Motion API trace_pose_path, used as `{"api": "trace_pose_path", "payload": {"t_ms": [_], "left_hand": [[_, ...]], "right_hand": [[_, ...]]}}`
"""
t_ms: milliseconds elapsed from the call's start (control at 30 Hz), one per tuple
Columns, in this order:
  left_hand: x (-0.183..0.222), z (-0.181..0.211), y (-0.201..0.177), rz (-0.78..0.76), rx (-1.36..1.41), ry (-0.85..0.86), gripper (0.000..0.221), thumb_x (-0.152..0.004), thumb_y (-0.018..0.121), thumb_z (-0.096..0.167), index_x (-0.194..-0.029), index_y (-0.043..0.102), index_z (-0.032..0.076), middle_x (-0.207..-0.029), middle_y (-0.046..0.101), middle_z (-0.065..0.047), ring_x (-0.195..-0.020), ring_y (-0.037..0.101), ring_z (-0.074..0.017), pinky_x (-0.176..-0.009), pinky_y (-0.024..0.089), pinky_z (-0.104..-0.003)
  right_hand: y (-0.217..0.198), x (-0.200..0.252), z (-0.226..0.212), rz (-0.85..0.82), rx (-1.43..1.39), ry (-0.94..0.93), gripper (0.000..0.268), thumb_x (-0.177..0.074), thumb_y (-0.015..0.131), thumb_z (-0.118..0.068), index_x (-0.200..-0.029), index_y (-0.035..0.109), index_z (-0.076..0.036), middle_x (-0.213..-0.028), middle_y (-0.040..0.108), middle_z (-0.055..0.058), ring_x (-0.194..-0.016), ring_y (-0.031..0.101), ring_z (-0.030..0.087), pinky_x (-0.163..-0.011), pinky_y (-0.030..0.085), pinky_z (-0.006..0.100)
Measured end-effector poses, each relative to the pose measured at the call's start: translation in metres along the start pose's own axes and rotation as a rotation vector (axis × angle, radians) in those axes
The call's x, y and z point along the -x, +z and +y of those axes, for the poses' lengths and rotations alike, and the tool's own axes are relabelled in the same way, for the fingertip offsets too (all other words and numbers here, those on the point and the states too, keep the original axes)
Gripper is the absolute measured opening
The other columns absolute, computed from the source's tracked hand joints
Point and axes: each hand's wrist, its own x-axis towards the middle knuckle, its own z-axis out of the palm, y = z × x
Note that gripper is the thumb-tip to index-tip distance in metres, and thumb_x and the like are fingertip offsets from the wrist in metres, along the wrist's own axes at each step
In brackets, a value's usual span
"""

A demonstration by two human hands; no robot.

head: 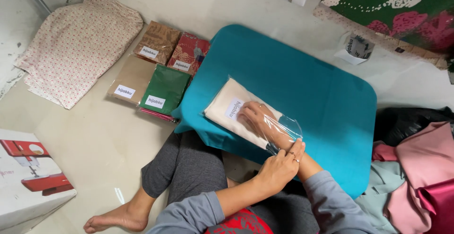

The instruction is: Folding fabrics, cleaning them with a lint roller, and placing them into plastic packaging.

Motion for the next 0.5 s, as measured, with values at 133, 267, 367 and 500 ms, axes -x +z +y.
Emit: {"api": "trace_pose_path", "payload": {"t_ms": [133,267,367,500], "left_hand": [[0.001,0.001,0.004,0.026,0.006,-0.004,0.070,-0.078,0.066,0.000,-0.147,0.054,0.000,-0.158,0.048,-0.013,-0.065,0.053,-0.0169,-0.041,0.050,-0.026],[0.002,0.001,0.001,0.043,0.004,-0.007,0.068,-0.080,0.065,0.001,-0.147,0.054,0.000,-0.155,0.051,-0.013,-0.063,0.053,-0.0152,-0.042,0.049,-0.025],[0.004,0.000,0.004,0.032,0.026,-0.007,0.070,-0.079,0.065,0.000,-0.147,0.054,0.000,-0.156,0.050,-0.012,-0.064,0.052,-0.0157,-0.042,0.049,-0.026],[0.005,0.001,0.005,0.039,0.028,-0.010,0.070,-0.079,0.064,-0.004,-0.148,0.053,-0.001,-0.156,0.051,-0.014,-0.062,0.052,-0.0164,-0.040,0.048,-0.026]], "right_hand": [[0.009,0.003,0.006,-0.010,0.037,0.013,0.010,-0.102,0.065,-0.015,-0.105,0.061,-0.006,-0.107,0.064,0.017,-0.088,0.066,0.033,-0.074,0.054,0.043],[0.012,-0.002,0.005,-0.126,0.130,0.065,0.027,-0.103,0.061,-0.013,-0.129,0.059,-0.007,-0.129,0.064,0.020,-0.100,0.066,0.037,-0.084,0.053,0.047],[0.007,-0.012,-0.003,-0.081,0.161,0.042,0.026,-0.103,0.061,-0.014,-0.128,0.060,-0.007,-0.129,0.066,0.020,-0.094,0.068,0.037,-0.078,0.055,0.048],[0.017,-0.004,0.006,-0.169,0.169,0.045,0.034,-0.107,0.051,-0.022,-0.137,0.057,-0.008,-0.143,0.061,0.014,-0.112,0.063,0.037,-0.086,0.050,0.047]]}}
